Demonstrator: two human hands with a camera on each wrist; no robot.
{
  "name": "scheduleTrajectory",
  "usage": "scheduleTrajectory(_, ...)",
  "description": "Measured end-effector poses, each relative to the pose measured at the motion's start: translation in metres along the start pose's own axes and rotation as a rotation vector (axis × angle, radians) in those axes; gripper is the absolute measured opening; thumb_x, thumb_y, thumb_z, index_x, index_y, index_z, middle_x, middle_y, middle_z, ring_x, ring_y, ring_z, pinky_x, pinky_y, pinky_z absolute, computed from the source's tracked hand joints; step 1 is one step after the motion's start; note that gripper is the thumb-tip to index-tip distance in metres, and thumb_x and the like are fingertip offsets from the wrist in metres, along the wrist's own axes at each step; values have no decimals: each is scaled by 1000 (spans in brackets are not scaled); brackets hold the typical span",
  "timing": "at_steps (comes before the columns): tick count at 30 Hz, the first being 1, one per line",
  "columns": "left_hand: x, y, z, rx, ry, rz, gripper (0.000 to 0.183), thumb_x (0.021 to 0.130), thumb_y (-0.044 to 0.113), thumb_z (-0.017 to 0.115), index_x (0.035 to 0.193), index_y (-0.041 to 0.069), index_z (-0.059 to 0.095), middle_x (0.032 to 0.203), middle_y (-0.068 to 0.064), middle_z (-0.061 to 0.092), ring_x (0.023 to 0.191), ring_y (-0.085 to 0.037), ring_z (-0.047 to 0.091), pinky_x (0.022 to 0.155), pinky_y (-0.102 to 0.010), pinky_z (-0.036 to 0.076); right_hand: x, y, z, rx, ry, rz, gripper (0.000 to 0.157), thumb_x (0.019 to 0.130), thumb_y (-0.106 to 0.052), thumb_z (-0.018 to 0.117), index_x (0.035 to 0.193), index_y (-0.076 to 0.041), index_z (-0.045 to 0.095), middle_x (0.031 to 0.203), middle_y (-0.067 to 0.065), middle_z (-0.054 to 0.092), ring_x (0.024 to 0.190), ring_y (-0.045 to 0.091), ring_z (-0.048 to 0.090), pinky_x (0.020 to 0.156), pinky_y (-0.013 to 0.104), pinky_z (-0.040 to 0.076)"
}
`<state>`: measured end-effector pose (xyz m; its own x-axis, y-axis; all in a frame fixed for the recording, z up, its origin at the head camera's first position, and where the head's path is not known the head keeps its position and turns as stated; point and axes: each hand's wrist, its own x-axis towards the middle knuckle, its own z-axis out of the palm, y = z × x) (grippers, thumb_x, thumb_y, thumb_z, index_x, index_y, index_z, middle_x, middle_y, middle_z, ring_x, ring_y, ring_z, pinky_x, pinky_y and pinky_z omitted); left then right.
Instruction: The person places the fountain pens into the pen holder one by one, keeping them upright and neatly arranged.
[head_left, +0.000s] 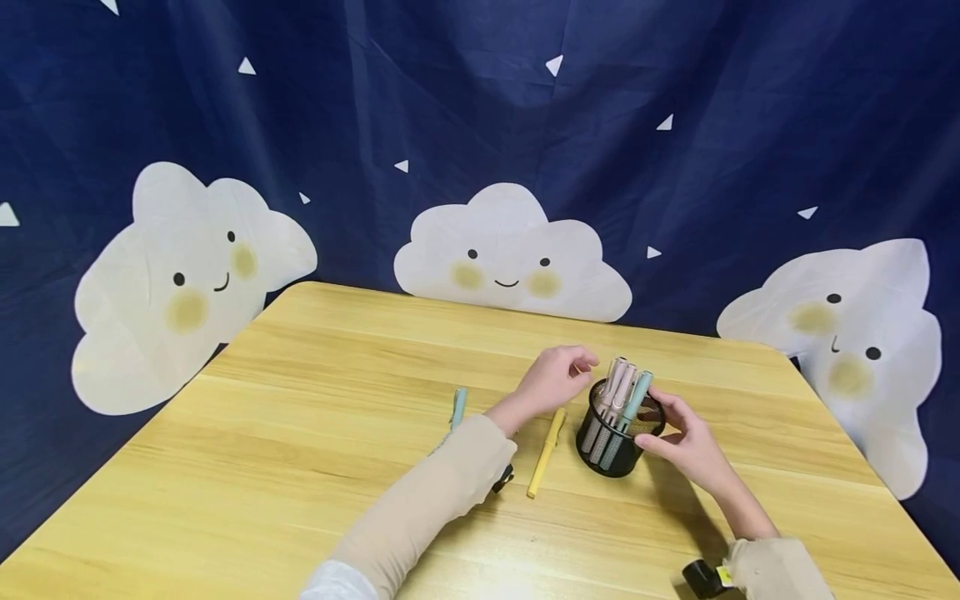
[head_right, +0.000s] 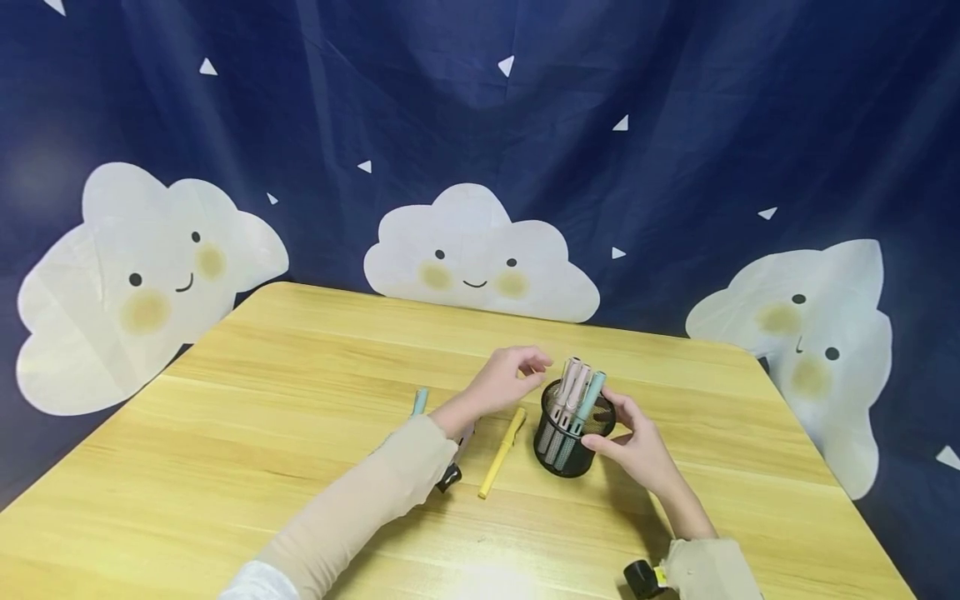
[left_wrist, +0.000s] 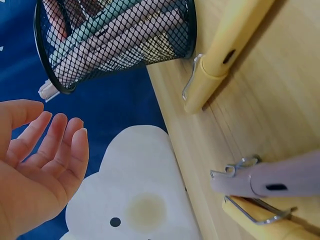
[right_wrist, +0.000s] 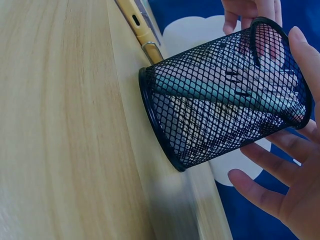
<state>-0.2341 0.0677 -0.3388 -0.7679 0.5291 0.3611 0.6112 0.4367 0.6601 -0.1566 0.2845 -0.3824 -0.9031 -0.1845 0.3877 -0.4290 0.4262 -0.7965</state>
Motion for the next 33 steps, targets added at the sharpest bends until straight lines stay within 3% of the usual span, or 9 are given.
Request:
scheduleTrajectory(3,-2,-2,-2,-8,2,-9,20,84,6,56,103,4,63,97,-7,64,82,-8,56,73,-14,43,0,0,0,12,-5,-3,59,76,5,66,126,12,36,115,-21,46,101,-4,47,68,21,50)
scheduleTrajectory(13,-9,-9,-10,-8,21,-37,18,84,7,58,101,4,64,95,-5,65,79,-10,56,71,-15,43,-1,0,0,19,-9,2,58,76,5,65,126,11,36,116,-22,44,102,-4,47,67,21,50)
scheduleTrajectory(15,-10,-10,-12,-15,23,-45,18,84,7,58,101,4,64,95,-5,65,79,-10,55,71,-16,43,-1,0,0,17,-7,2,58,76,6,65,126,11,36,117,-17,46,102,-4,47,67,21,50)
scheduleTrajectory(18,-12,-13,-14,-16,24,-59,18,85,7,57,101,5,64,93,-3,64,78,-9,55,69,-15,43,-2,-2,1,5,-1,3,58,75,7,65,125,12,37,122,7,50,102,-5,46,66,20,50)
scheduleTrajectory(22,-14,-16,-16,-23,28,-67,18,85,7,58,101,4,64,92,-3,64,76,-9,54,68,-15,43,-2,-4,1,1,-1,-3,58,74,9,65,125,12,37,121,34,42,102,-6,46,66,21,50)
scheduleTrajectory(33,-20,-23,-25,-44,32,-113,17,85,7,58,101,4,64,90,-3,63,74,-10,53,66,-16,44,0,-2,0,-14,-11,22,57,76,5,65,125,12,37,124,36,37,102,-7,44,68,21,50)
